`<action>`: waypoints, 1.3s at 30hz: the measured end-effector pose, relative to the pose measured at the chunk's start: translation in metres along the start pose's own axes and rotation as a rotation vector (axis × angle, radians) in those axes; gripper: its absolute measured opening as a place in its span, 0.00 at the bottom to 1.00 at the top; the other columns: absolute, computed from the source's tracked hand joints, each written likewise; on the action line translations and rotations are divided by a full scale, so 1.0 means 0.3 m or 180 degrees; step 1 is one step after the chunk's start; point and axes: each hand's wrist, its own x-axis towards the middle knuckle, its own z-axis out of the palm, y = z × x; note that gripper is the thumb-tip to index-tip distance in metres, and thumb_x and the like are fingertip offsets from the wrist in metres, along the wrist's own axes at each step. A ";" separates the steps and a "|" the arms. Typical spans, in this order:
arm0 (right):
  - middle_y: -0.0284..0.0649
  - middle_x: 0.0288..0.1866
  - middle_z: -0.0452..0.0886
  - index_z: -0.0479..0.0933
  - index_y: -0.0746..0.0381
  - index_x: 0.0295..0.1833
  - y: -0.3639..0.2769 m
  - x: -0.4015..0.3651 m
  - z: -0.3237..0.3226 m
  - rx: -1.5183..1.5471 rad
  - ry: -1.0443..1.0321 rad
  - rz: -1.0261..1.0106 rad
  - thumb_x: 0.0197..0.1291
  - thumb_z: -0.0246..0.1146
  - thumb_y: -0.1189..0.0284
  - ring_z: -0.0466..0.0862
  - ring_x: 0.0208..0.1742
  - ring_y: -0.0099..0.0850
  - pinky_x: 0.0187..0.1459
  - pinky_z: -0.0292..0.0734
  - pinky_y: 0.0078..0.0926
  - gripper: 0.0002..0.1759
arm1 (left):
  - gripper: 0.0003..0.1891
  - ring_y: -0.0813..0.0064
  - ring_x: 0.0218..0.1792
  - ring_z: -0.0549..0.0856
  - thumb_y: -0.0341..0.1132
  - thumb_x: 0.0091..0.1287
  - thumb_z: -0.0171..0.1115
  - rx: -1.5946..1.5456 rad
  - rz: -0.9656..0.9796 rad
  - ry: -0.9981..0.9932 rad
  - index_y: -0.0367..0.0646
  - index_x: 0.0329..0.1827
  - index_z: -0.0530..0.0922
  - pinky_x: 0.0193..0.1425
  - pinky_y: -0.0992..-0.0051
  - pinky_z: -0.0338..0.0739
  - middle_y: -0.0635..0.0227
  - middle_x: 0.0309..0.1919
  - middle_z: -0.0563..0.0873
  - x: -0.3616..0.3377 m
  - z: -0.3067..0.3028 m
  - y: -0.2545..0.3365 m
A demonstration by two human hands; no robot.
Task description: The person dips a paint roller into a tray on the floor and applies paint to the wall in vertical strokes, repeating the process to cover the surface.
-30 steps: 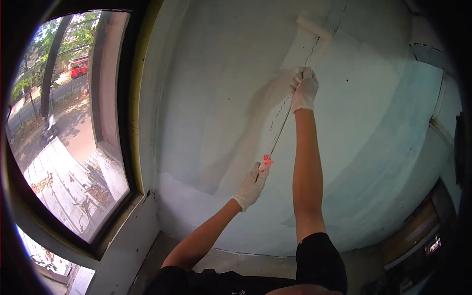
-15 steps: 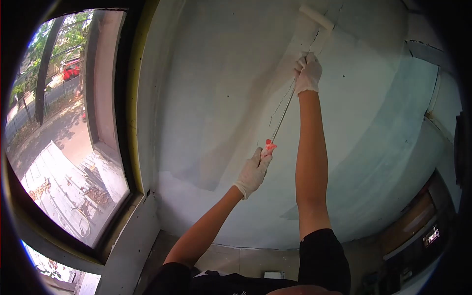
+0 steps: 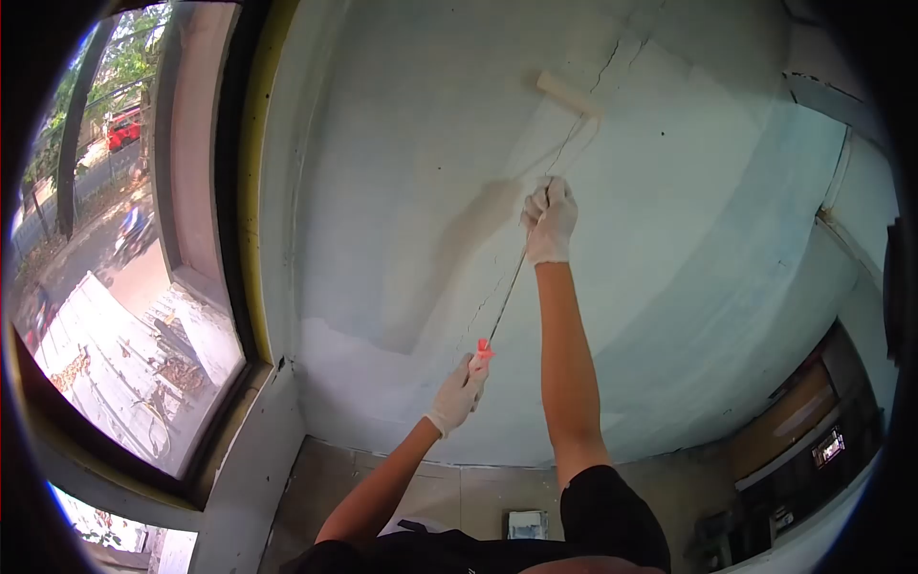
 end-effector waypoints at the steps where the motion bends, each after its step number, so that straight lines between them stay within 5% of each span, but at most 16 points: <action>1: 0.23 0.19 0.58 0.70 0.54 0.34 -0.022 0.023 0.003 -0.0036 -0.0058 -0.0033 0.75 0.50 0.63 0.53 0.18 0.17 0.20 0.45 0.20 0.14 | 0.15 0.86 0.17 0.67 0.45 0.78 0.50 0.0017 -0.0008 -0.0005 0.41 0.53 0.67 0.20 0.81 0.63 0.77 0.19 0.69 0.017 0.006 0.031; 3: 0.23 0.19 0.58 0.69 0.54 0.33 -0.083 0.085 0.032 0.0018 -0.0133 -0.0139 0.75 0.50 0.63 0.53 0.18 0.17 0.21 0.45 0.21 0.14 | 0.14 0.87 0.19 0.66 0.45 0.77 0.50 0.0088 0.0109 0.0143 0.42 0.51 0.67 0.21 0.81 0.63 0.77 0.21 0.69 0.057 0.021 0.103; 9: 0.23 0.19 0.61 0.69 0.53 0.33 -0.145 0.191 0.078 0.0254 -0.0301 -0.0312 0.73 0.51 0.64 0.55 0.19 0.18 0.22 0.46 0.21 0.13 | 0.26 0.85 0.19 0.66 0.43 0.76 0.51 0.0057 0.0130 0.0101 0.37 0.70 0.60 0.21 0.81 0.64 0.76 0.22 0.69 0.113 0.021 0.227; 15: 0.23 0.19 0.57 0.69 0.53 0.35 0.092 -0.027 -0.032 0.0339 0.0073 0.0134 0.75 0.49 0.64 0.53 0.18 0.17 0.19 0.43 0.19 0.13 | 0.16 0.86 0.15 0.65 0.43 0.75 0.52 -0.0147 -0.0026 0.0180 0.40 0.55 0.70 0.19 0.79 0.60 0.78 0.17 0.68 -0.026 -0.041 -0.080; 19: 0.23 0.17 0.57 0.69 0.53 0.33 0.255 -0.186 -0.131 0.0175 0.0124 0.0490 0.76 0.50 0.60 0.52 0.16 0.17 0.17 0.42 0.19 0.16 | 0.13 0.87 0.15 0.65 0.42 0.76 0.53 -0.0494 -0.0333 0.0191 0.43 0.54 0.71 0.18 0.80 0.59 0.79 0.17 0.68 -0.170 -0.073 -0.312; 23: 0.22 0.17 0.57 0.67 0.52 0.31 0.261 -0.202 -0.132 0.0103 0.0140 0.0506 0.74 0.50 0.63 0.52 0.15 0.16 0.18 0.42 0.20 0.14 | 0.12 0.88 0.16 0.64 0.42 0.76 0.53 -0.0487 -0.0360 0.0269 0.47 0.55 0.73 0.19 0.81 0.58 0.82 0.19 0.67 -0.201 -0.071 -0.296; 30: 0.22 0.18 0.58 0.67 0.52 0.31 0.004 0.016 0.010 0.0156 -0.0059 0.0132 0.73 0.51 0.63 0.54 0.18 0.17 0.20 0.44 0.19 0.14 | 0.17 0.87 0.17 0.66 0.45 0.74 0.56 -0.0301 -0.0116 0.0220 0.42 0.56 0.71 0.19 0.80 0.60 0.79 0.19 0.69 -0.006 -0.023 0.019; 33: 0.23 0.18 0.60 0.68 0.52 0.30 -0.021 0.056 0.024 0.0117 -0.0045 -0.0076 0.72 0.53 0.63 0.56 0.18 0.18 0.22 0.47 0.21 0.14 | 0.11 0.88 0.18 0.64 0.43 0.75 0.53 -0.0097 -0.0127 0.0225 0.46 0.51 0.70 0.19 0.82 0.59 0.79 0.21 0.68 0.006 -0.006 0.070; 39: 0.22 0.17 0.55 0.67 0.53 0.32 0.186 -0.129 -0.087 0.0142 0.0078 0.0264 0.73 0.50 0.63 0.52 0.17 0.17 0.19 0.43 0.20 0.13 | 0.13 0.86 0.15 0.65 0.43 0.74 0.55 -0.0205 -0.0306 0.0391 0.43 0.51 0.72 0.18 0.78 0.59 0.80 0.18 0.69 -0.146 -0.042 -0.174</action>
